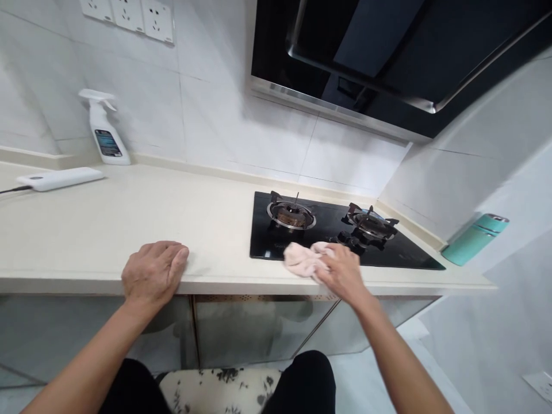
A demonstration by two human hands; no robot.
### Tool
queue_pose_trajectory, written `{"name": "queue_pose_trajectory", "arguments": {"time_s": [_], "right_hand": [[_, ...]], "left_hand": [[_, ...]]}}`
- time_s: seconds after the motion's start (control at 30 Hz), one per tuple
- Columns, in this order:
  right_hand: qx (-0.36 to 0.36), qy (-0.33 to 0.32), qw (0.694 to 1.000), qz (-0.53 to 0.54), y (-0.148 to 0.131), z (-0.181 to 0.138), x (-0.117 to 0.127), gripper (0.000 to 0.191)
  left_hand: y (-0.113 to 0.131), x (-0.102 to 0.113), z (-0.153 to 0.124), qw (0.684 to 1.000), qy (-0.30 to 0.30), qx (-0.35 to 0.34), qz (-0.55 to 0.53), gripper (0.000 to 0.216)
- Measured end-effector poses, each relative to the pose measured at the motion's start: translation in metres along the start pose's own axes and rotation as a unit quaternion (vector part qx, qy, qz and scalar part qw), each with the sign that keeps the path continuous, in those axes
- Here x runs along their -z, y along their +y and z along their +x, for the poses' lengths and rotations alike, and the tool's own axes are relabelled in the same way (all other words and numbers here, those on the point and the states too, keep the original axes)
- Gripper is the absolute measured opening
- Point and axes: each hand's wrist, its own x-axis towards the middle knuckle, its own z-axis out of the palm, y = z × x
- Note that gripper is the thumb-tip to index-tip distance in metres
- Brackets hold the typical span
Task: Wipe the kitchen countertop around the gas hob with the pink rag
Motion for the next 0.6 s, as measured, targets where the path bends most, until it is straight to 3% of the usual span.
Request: {"name": "queue_pose_trajectory", "arguments": {"time_s": [0.13,0.2,0.27,0.33,0.47,0.6], "right_hand": [[-0.123,-0.031,0.988,-0.084,0.12,-0.033,-0.001,0.036],[-0.228,-0.054,0.967,-0.1,0.174,-0.05,0.002,0.042],[-0.336,-0.067,0.934,-0.1,0.215,-0.065,0.008,0.047],[-0.409,-0.067,0.904,-0.103,0.24,-0.075,0.016,0.054],[-0.41,-0.064,0.901,-0.125,0.233,-0.079,0.022,0.057],[-0.301,-0.073,0.941,-0.14,0.173,-0.066,0.012,0.045]], "left_hand": [[-0.001,0.0,0.0,1.0,-0.005,-0.003,0.019,0.052],[-0.003,-0.001,0.001,1.0,-0.004,-0.009,0.028,0.055],[-0.004,-0.002,0.002,0.999,-0.005,-0.022,0.037,0.056],[-0.004,-0.003,0.003,0.999,-0.004,-0.031,0.045,0.057],[-0.003,-0.006,0.003,0.999,0.008,-0.029,0.041,0.052],[0.002,-0.007,0.003,0.999,0.023,-0.021,0.042,0.046]]}}
